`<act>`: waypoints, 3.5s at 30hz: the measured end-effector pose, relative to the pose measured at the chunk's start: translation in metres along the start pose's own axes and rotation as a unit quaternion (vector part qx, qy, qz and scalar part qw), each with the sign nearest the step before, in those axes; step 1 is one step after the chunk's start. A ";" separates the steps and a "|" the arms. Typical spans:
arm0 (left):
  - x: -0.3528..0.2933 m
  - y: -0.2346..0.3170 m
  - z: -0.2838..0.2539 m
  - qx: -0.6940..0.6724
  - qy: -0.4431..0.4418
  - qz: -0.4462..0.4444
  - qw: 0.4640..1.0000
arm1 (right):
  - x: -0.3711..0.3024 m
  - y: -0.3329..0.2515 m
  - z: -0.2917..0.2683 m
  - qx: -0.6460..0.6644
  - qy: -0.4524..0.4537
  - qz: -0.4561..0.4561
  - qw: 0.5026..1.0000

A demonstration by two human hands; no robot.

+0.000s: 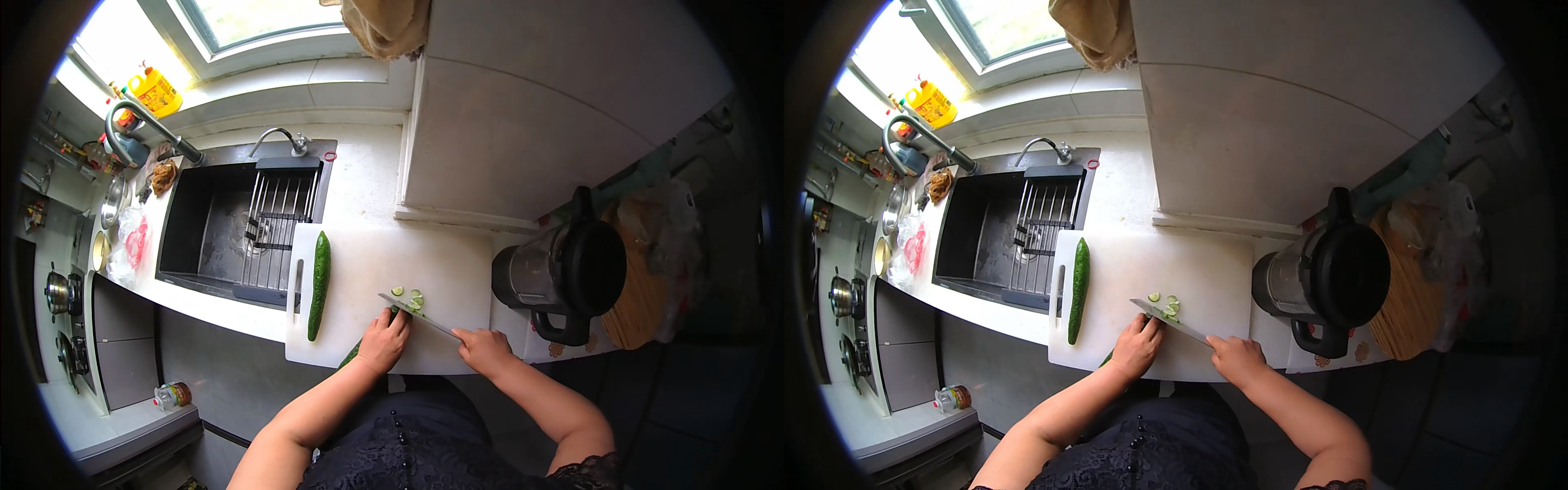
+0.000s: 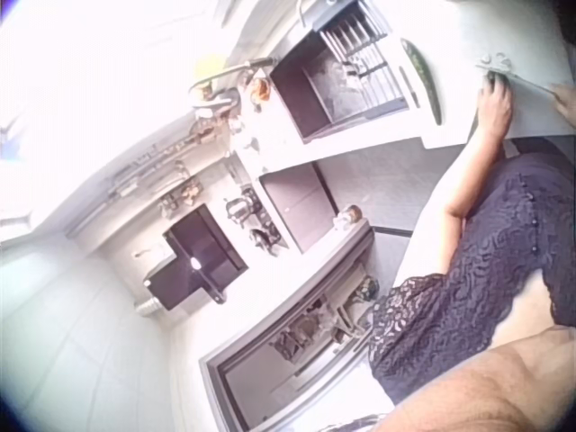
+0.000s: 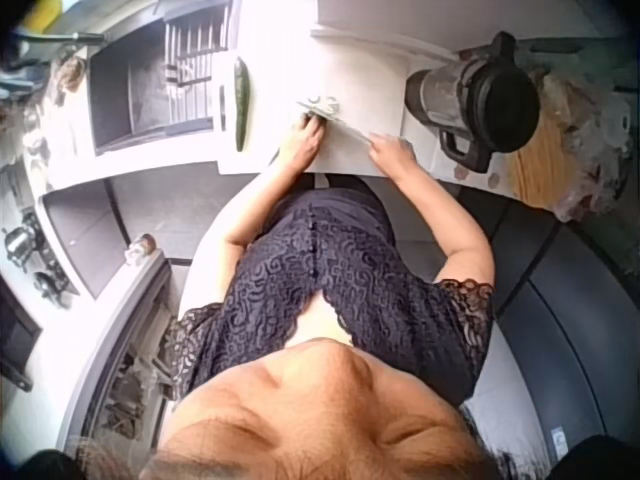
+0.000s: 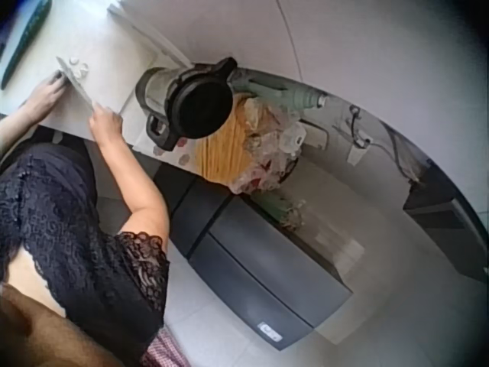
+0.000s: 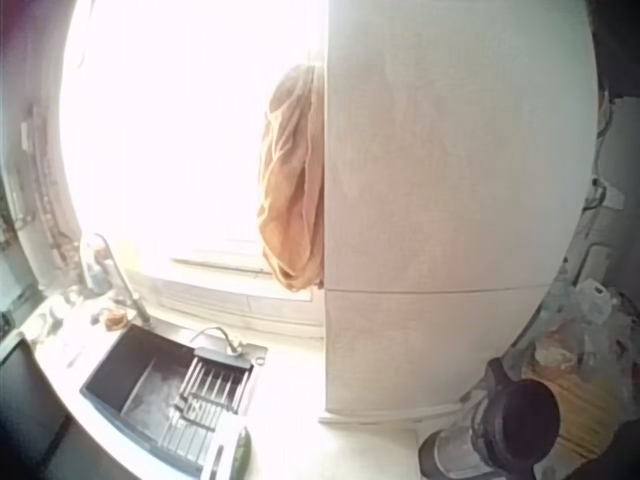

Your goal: The person slices a cucumber into thin rounds on a cutting board using a knife. After slicing, they transfer the cucumber pieces into a metal bowl, rinse the knife, and retrieve a small item from a plastic bag.

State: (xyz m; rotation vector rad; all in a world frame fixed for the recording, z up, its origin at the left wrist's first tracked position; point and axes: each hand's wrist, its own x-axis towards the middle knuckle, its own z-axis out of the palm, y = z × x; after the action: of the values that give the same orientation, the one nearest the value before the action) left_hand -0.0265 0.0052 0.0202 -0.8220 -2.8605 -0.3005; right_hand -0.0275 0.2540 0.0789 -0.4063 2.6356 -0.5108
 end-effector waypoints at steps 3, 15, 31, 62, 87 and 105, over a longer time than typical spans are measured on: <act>0.000 0.000 -0.002 -0.004 0.001 0.003 1.000 | 0.008 -0.001 0.005 -0.003 0.000 0.004 1.000; -0.004 -0.005 0.003 -0.025 0.021 0.006 0.999 | -0.019 -0.002 -0.016 0.006 0.023 -0.010 1.000; -0.006 -0.006 0.002 -0.025 0.002 0.007 1.000 | 0.001 0.002 0.003 0.051 0.064 -0.017 0.997; -0.005 -0.007 -0.002 -0.048 0.031 0.007 0.998 | -0.006 -0.007 -0.019 0.020 -0.007 -0.006 1.000; -0.006 -0.009 -0.006 -0.026 0.035 0.022 0.999 | 0.010 -0.008 -0.006 0.017 -0.030 -0.003 0.999; -0.016 -0.006 -0.006 -0.049 -0.023 -0.008 0.999 | -0.015 -0.013 -0.028 -0.006 -0.007 -0.011 1.000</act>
State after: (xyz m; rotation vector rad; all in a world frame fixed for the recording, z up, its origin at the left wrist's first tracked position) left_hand -0.0156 -0.0095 0.0219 -0.8329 -2.9158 -0.4329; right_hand -0.0250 0.2562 0.1130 -0.4424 2.6239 -0.4974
